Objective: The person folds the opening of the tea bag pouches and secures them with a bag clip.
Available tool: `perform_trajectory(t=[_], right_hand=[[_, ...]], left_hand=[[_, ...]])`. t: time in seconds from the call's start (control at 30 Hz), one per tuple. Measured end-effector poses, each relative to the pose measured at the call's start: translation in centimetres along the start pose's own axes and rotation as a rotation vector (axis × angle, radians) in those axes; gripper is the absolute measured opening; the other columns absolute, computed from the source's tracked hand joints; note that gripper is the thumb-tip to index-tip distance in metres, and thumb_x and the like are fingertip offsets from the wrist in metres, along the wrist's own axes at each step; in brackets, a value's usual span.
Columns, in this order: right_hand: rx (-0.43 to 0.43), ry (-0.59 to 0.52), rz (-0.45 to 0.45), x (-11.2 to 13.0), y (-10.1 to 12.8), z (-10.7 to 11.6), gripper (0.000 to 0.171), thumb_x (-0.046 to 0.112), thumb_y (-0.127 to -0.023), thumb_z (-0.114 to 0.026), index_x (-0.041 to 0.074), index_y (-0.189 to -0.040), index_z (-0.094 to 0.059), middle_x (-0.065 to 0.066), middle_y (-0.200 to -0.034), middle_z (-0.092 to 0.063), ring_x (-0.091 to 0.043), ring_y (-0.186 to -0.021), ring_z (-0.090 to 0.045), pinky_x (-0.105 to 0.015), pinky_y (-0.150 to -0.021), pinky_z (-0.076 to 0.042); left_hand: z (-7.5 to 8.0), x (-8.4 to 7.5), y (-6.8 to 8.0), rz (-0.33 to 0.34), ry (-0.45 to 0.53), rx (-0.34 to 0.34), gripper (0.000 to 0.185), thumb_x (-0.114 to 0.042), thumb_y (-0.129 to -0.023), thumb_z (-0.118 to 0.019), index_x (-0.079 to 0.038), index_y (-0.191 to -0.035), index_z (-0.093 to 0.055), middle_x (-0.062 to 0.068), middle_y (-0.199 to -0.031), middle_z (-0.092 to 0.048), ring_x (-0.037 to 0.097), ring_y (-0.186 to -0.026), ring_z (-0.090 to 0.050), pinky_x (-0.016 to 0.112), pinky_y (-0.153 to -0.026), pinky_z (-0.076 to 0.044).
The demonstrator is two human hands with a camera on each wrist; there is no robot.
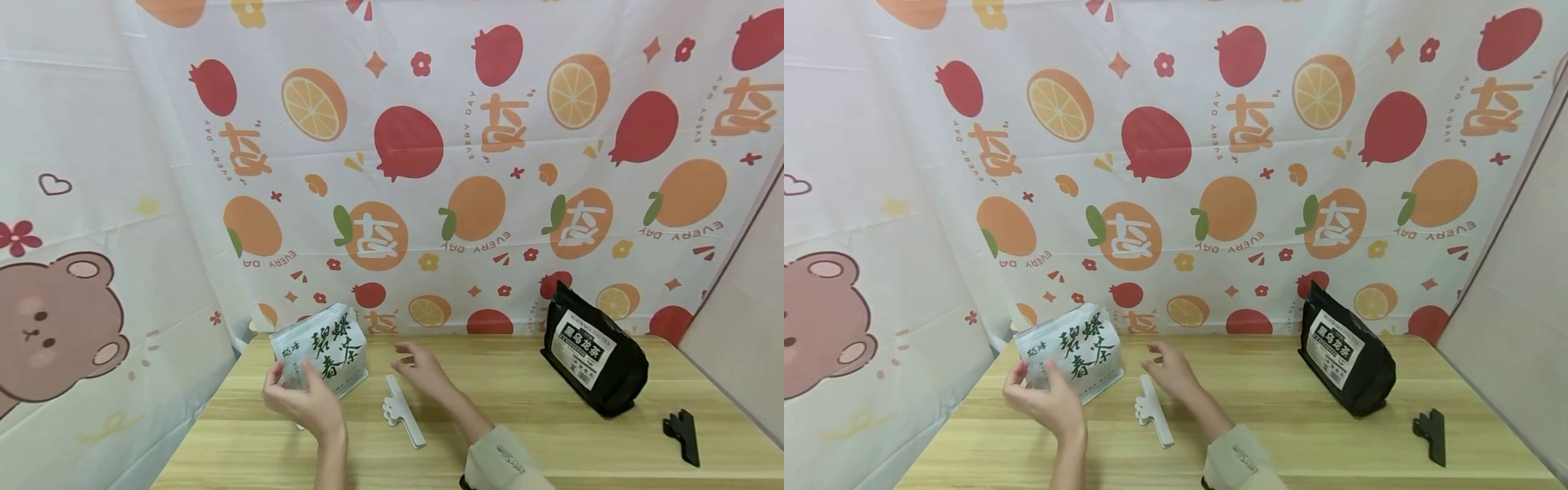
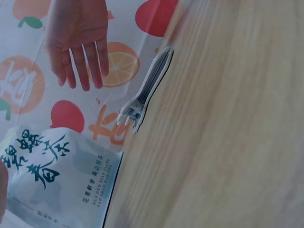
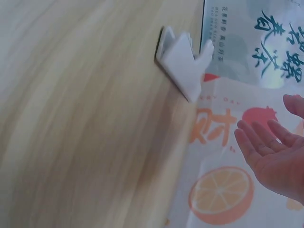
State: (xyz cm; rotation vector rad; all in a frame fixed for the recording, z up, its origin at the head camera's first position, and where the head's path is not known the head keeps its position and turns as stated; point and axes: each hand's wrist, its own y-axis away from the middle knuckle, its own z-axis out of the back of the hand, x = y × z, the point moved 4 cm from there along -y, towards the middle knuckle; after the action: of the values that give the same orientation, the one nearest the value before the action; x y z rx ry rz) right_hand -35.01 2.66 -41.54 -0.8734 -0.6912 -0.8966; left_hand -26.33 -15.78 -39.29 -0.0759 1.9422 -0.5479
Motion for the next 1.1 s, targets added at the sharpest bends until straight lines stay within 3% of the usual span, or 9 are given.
perform_trajectory(t=[0.13, 0.4, 0.7, 0.93, 1.1], right_hand=[[0.009, -0.041, -0.041, 0.0, -0.5, -1.2, 0.036, 0.008, -0.088, -0.061, -0.007, -0.120, -0.052, -0.023, -0.117, -0.055, -0.032, -0.095, -0.060, -0.033, -0.074, -0.051], [0.030, -0.098, -0.136, 0.9, -1.7, -3.1, 0.039, 0.015, -0.090, -0.060, -0.002, -0.124, -0.050, -0.018, -0.123, -0.053, -0.030, -0.102, -0.057, -0.036, -0.080, -0.049], [0.062, -0.195, -0.169, 0.9, -2.5, -5.2, 0.052, 0.013, -0.088, -0.060, -0.001, -0.134, -0.041, -0.024, -0.134, -0.040, -0.043, -0.118, -0.041, -0.049, -0.089, -0.042], [0.063, -0.203, -0.151, 0.8, -2.7, -5.8, 0.051, 0.013, -0.088, -0.061, 0.000, -0.134, -0.042, -0.024, -0.133, -0.042, -0.043, -0.116, -0.043, -0.047, -0.087, -0.044], [0.047, -0.193, -0.165, 0.9, -2.5, -5.5, 0.051, 0.013, -0.087, -0.061, -0.001, -0.133, -0.042, -0.022, -0.127, -0.048, -0.042, -0.114, -0.045, -0.047, -0.086, -0.044]], left_hand=[[0.4, 0.6, -0.3, 0.092, 0.026, 0.011, 0.041, -0.007, -0.087, -0.061, 0.001, -0.122, -0.043, 0.009, -0.119, -0.043, 0.015, -0.111, -0.038, 0.025, -0.097, -0.028], [0.6, 1.6, -0.9, 0.219, -0.024, 0.064, 0.042, -0.015, -0.091, -0.057, 0.001, -0.127, -0.043, 0.014, -0.124, -0.040, 0.023, -0.114, -0.038, 0.029, -0.097, -0.031], [0.5, 2.2, -0.7, 0.259, -0.049, 0.123, 0.044, -0.019, -0.093, -0.055, 0.002, -0.128, -0.040, 0.019, -0.129, -0.037, 0.031, -0.120, -0.035, 0.037, -0.102, -0.025], [0.5, 2.6, -0.7, 0.363, -0.034, 0.163, 0.047, -0.029, -0.097, -0.045, -0.001, -0.133, -0.035, 0.019, -0.134, -0.035, 0.033, -0.120, -0.035, 0.046, -0.099, -0.029], [0.5, 2.7, -1.1, 0.389, -0.043, 0.153, 0.046, -0.032, -0.098, -0.041, 0.001, -0.129, -0.037, 0.022, -0.129, -0.039, 0.035, -0.116, -0.039, 0.046, -0.098, -0.030]])
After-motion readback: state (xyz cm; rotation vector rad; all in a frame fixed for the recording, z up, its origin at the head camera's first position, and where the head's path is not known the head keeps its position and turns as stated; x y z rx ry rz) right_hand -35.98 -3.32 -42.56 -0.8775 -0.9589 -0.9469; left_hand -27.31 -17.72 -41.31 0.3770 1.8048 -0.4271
